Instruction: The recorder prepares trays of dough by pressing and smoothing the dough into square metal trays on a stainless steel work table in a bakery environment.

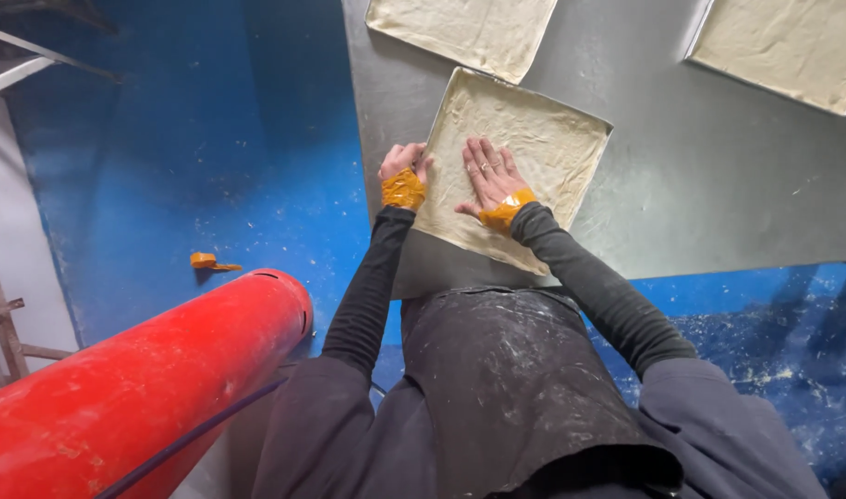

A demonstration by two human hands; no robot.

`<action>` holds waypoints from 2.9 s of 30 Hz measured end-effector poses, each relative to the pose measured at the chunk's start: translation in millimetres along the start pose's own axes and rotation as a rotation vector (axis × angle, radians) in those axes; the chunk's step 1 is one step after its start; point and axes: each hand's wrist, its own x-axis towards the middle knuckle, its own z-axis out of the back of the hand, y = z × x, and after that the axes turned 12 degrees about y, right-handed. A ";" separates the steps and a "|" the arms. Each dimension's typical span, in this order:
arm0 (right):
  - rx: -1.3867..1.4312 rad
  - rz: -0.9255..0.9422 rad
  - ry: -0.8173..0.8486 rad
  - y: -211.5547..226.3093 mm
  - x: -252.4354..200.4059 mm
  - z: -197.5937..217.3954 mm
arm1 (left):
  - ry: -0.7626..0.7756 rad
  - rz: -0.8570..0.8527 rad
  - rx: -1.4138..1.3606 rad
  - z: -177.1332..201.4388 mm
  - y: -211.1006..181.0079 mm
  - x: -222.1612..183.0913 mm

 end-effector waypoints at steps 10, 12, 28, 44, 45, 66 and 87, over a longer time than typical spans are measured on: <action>-0.043 0.079 -0.113 26.1 11.2 -8.7 | -0.029 -0.072 -0.035 -11.8 21.9 -2.3; -0.056 0.153 -0.113 36.4 25.5 -12.7 | -0.054 -0.271 0.033 -5.8 30.2 -0.7; 0.056 -0.030 0.067 -29.0 33.2 20.0 | 0.051 -0.034 -0.084 -10.3 21.1 -27.0; -0.082 0.098 -0.031 -0.1 -86.1 -18.9 | 0.090 -0.113 -0.074 -0.1 16.3 -12.1; -0.035 0.108 -0.068 -0.6 -87.4 -18.8 | 0.112 -0.091 -0.073 -1.5 13.8 -16.1; 0.022 -0.376 -0.311 -99.3 -39.7 23.3 | 0.111 -0.081 -0.083 -5.3 10.4 -16.9; 0.064 -0.491 -0.405 -116.8 -49.2 18.8 | 0.036 -0.085 -0.112 -12.6 -1.7 -17.2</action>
